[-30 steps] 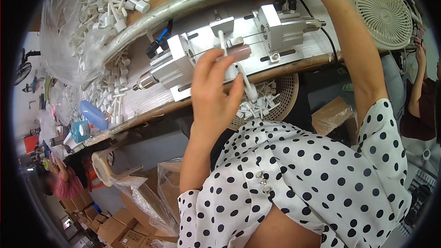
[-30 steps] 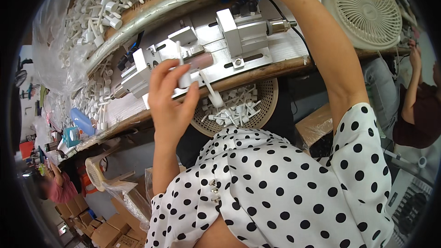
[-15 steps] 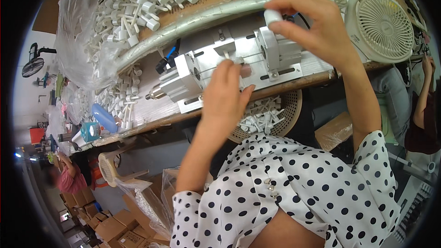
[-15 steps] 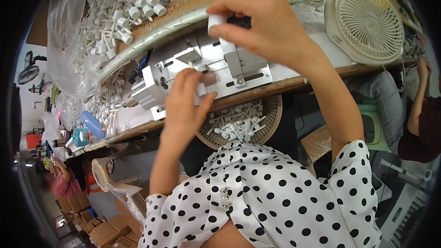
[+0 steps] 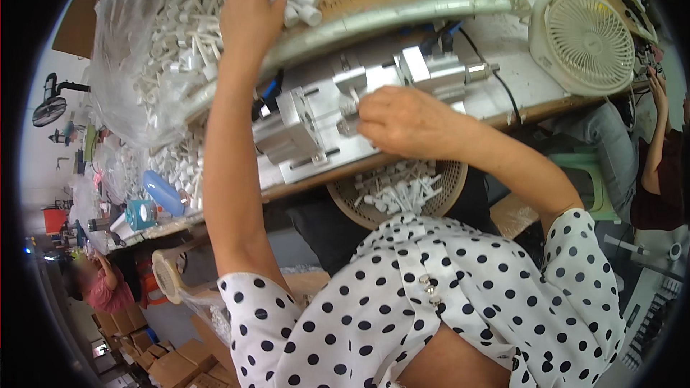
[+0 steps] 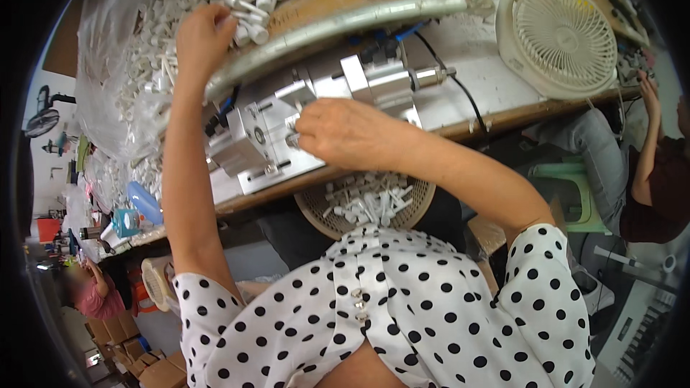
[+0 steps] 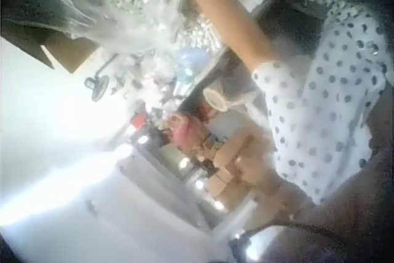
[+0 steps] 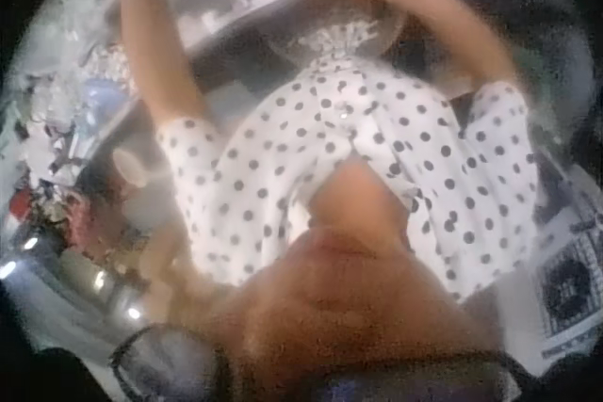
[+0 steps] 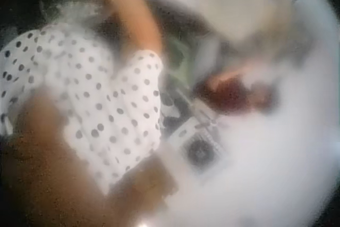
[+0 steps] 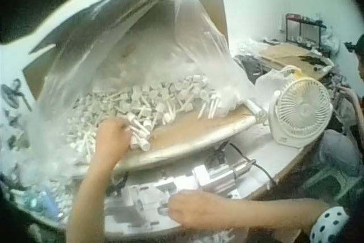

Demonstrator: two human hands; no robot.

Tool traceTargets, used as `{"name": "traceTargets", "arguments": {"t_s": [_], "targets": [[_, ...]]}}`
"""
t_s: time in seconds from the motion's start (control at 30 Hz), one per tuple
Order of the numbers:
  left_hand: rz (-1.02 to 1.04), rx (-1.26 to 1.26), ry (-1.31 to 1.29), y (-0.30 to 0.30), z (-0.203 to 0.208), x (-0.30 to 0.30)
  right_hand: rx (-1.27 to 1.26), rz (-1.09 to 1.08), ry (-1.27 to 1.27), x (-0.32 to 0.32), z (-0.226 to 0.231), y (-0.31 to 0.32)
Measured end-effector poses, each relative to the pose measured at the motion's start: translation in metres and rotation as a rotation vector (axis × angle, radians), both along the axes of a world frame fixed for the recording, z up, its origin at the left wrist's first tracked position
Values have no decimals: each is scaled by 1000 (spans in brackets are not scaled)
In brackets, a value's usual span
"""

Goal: The recorder is assembling small white plastic pump or sprayer components by hand and then using a pneumatic assembly fixture to press them together.

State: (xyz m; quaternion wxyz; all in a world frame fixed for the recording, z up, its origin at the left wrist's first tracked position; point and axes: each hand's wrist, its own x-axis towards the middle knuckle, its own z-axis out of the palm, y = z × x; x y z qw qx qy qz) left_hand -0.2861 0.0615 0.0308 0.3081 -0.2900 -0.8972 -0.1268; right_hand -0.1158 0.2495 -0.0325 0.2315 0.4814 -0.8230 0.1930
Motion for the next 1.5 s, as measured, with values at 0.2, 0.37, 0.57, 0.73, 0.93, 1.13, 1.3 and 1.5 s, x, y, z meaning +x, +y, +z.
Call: {"name": "traceTargets", "arguments": {"t_s": [0.2, 0.37, 0.57, 0.73, 0.93, 1.13, 1.3, 1.5], "targets": [[-50, 413, -149, -6, 16, 30, 96, -29, -37, 5, 13, -4], [-321, 1233, -814, -22, 25, 76, 16, 54, -253, -8, 29, 4], [-270, 1170, -847, -7, -15, 134, -97, -488, 17, -137, 80, -22], [-186, 869, -515, 16, -49, 196, -154, -572, 96, -184, 56, -30], [-140, 398, -317, 35, -80, 205, -157, -536, -68, -135, 77, 20], [-103, 319, -332, 46, -75, 211, -18, -467, -381, -109, 82, 74], [-97, 246, -323, 50, -68, 211, 101, -657, -271, -101, 72, 54], [-161, 183, -419, 39, -56, 200, -105, -610, -131, -72, 76, 60]]}}
